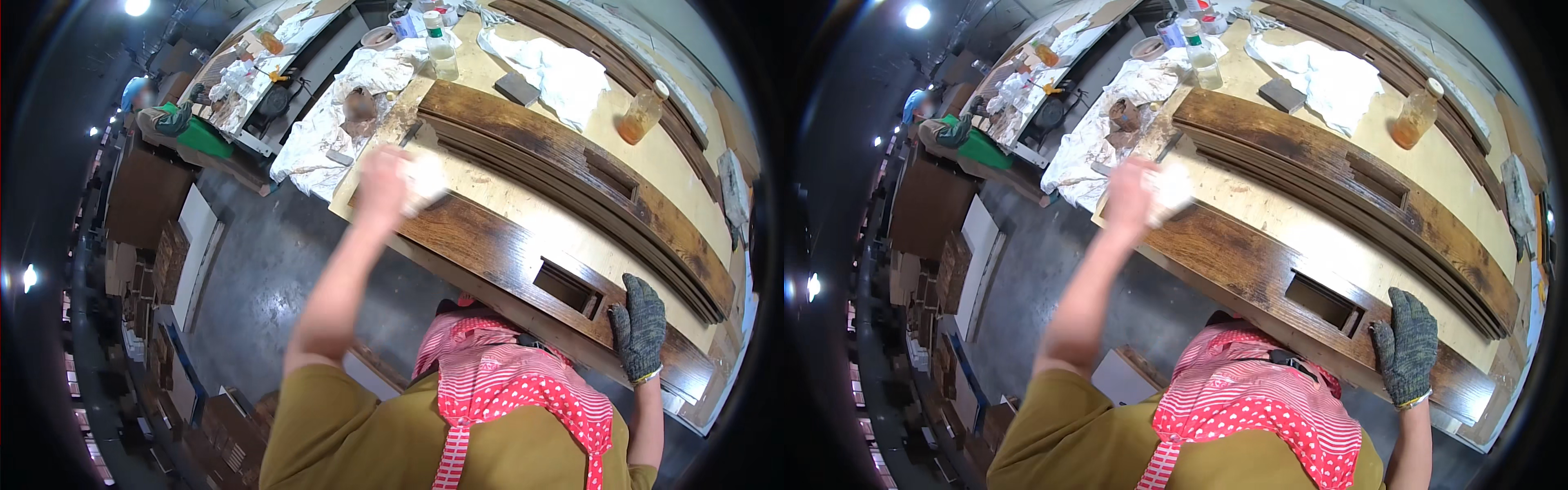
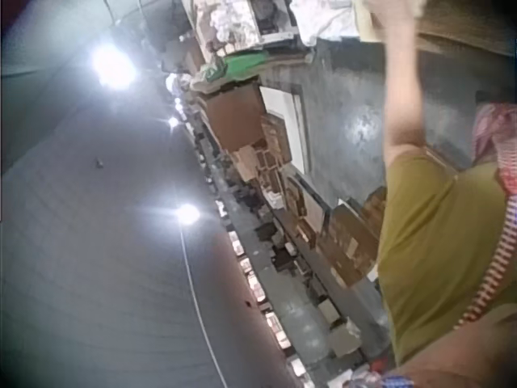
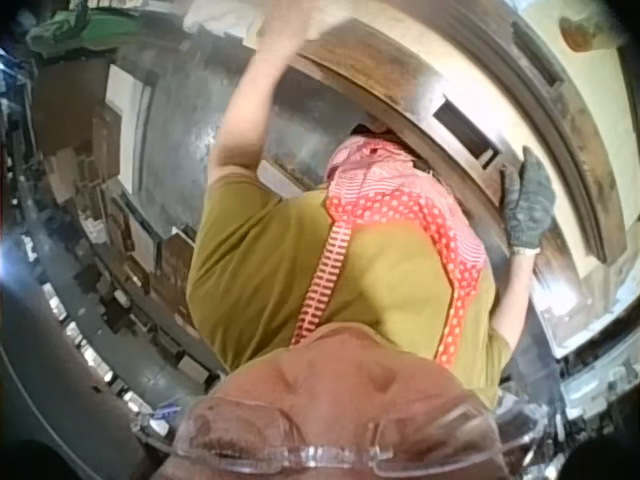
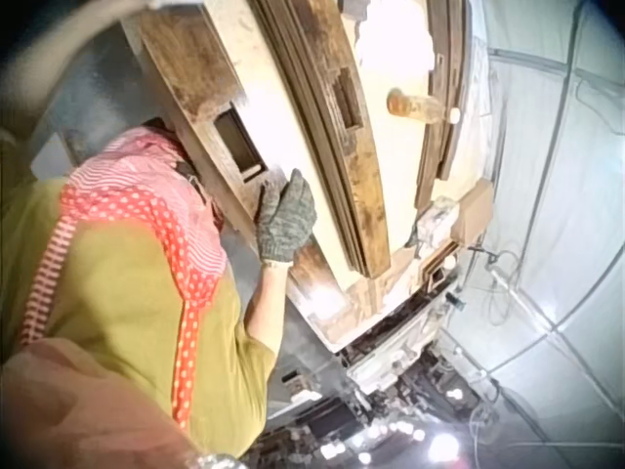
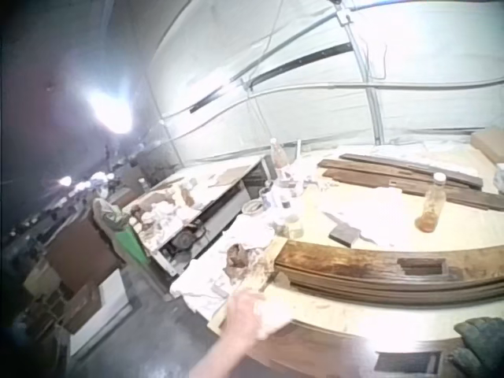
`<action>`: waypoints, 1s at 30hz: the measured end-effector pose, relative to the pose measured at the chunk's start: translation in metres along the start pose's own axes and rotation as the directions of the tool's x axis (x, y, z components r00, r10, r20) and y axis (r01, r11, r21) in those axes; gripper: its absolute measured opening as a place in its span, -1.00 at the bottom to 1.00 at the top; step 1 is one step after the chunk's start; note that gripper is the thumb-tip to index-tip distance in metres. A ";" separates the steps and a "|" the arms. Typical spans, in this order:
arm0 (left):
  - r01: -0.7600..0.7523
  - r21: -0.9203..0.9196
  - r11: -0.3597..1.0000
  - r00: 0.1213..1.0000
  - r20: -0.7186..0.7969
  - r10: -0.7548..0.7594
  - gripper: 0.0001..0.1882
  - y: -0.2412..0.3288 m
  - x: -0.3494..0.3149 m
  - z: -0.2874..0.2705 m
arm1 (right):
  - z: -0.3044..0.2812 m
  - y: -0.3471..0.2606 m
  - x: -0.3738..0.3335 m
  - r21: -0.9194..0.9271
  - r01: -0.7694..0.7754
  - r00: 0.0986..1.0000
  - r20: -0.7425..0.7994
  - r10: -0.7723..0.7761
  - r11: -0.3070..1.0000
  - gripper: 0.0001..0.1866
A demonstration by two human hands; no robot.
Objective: Wiping and finishing wooden furniture components with a cloth and liquid.
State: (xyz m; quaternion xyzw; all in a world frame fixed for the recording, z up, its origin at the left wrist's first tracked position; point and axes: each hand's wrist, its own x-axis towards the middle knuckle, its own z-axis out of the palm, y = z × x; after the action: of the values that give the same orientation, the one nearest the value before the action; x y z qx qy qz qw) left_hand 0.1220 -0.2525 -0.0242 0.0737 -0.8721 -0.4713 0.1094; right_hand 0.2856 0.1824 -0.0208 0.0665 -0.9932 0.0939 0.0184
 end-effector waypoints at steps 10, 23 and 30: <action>-0.447 0.491 0.748 0.879 0.087 0.469 -0.78 -0.037 0.000 0.009 | 0.000 -0.001 -0.001 -0.012 -0.023 0.999 0.023 0.024 1.000 -0.51; -0.370 0.517 0.772 0.783 0.621 -0.041 -0.61 -0.017 0.070 -0.068 | 0.003 0.001 -0.002 0.016 -0.027 1.000 0.001 0.027 1.000 -0.55; -0.280 0.472 0.836 0.717 0.682 -0.145 -0.66 -0.012 0.079 -0.063 | 0.009 0.005 -0.001 0.042 -0.017 0.999 -0.050 0.019 0.999 -0.54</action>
State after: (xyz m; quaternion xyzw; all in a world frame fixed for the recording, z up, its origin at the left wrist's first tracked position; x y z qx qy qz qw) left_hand 0.0627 -0.3280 0.0093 -0.1136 -0.9466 -0.1918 -0.2327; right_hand 0.2859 0.1861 -0.0307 0.0557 -0.9908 0.1166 0.0413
